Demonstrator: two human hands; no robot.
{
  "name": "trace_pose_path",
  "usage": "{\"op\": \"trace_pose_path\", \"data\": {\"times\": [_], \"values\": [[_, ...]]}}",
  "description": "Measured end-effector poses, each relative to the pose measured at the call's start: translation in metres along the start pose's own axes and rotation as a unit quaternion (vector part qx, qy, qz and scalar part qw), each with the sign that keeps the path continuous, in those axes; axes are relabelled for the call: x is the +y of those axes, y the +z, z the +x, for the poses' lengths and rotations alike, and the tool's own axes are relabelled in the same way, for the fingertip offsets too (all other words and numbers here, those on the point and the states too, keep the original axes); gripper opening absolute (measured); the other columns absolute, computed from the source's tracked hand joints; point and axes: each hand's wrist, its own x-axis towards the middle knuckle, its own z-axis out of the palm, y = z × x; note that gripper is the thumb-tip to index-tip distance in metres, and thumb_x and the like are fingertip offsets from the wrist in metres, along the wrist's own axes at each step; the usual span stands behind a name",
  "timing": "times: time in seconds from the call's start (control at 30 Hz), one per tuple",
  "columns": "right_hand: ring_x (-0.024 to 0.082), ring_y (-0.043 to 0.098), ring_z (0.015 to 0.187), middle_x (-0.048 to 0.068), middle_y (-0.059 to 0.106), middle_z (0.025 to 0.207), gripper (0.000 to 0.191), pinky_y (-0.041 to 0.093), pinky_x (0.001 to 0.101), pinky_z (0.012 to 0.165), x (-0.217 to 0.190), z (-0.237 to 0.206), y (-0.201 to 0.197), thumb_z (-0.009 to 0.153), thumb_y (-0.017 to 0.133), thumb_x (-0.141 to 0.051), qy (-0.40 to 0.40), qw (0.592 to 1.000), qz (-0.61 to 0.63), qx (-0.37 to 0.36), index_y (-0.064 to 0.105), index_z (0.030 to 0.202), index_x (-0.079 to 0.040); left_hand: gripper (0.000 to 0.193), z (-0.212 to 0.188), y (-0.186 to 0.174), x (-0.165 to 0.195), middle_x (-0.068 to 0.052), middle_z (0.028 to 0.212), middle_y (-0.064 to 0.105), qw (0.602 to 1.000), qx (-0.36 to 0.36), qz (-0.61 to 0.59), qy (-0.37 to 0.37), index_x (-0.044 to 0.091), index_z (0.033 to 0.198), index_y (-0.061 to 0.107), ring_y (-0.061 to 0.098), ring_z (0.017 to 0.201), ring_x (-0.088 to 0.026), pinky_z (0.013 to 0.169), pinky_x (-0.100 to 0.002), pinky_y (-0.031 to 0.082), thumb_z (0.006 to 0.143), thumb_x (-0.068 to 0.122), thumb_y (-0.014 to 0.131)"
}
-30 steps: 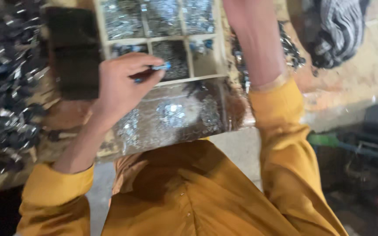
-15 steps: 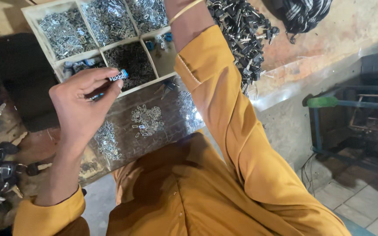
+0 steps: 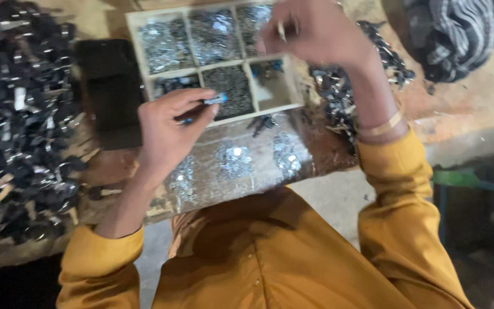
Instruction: The person sits at a workbench and assembles small plastic parts by hand, repeatedly picking a blue-and-white plastic housing and pressing small metal pins into it, taking parts from a compartmented box and placing finished assemblies back into the box.
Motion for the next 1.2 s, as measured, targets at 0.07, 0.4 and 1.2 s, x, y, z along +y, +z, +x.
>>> {"op": "trace_pose_path", "data": {"times": [0.07, 0.4, 1.2], "values": [[0.021, 0.066, 0.08, 0.003, 0.067, 0.094, 0.014, 0.052, 0.0352, 0.071, 0.009, -0.024, 0.021, 0.095, 0.076, -0.018, -0.104, 0.994, -0.014, -0.015, 0.078, 0.106, -0.01, 0.022, 0.0, 0.002, -0.001, -0.01, 0.114, 0.077, 1.0, 0.008, -0.007, 0.0, -0.003, 0.116, 0.073, 0.077, 0.104, -0.015, 0.088, -0.025, 0.064, 0.094, -0.003, 0.077], [0.03, 0.067, 0.077, 0.008, 0.062, 0.084, 0.013, 0.051, 0.0424, 0.065, -0.008, -0.048, 0.098, 0.086, 0.082, -0.02, 0.008, 0.986, -0.144, 0.084, 0.077, 0.095, -0.01, 0.023, -0.001, 0.009, -0.009, -0.009, 0.109, 0.079, 0.999, 0.042, -0.015, -0.009, -0.001, 0.116, 0.075, 0.075, 0.094, -0.01, 0.081, -0.024, 0.064, 0.093, 0.0, 0.079], [0.011, 0.061, 0.088, 0.01, 0.062, 0.121, 0.012, 0.053, 0.0261, 0.074, 0.014, -0.051, 0.125, 0.103, 0.064, 0.005, 0.035, 0.907, 0.405, 0.109, 0.069, 0.114, 0.002, 0.023, 0.0, 0.018, -0.017, -0.01, 0.099, 0.081, 0.998, 0.057, -0.015, 0.003, 0.0, 0.106, 0.077, 0.079, 0.088, -0.012, 0.076, -0.026, 0.066, 0.086, 0.009, 0.085]]}}
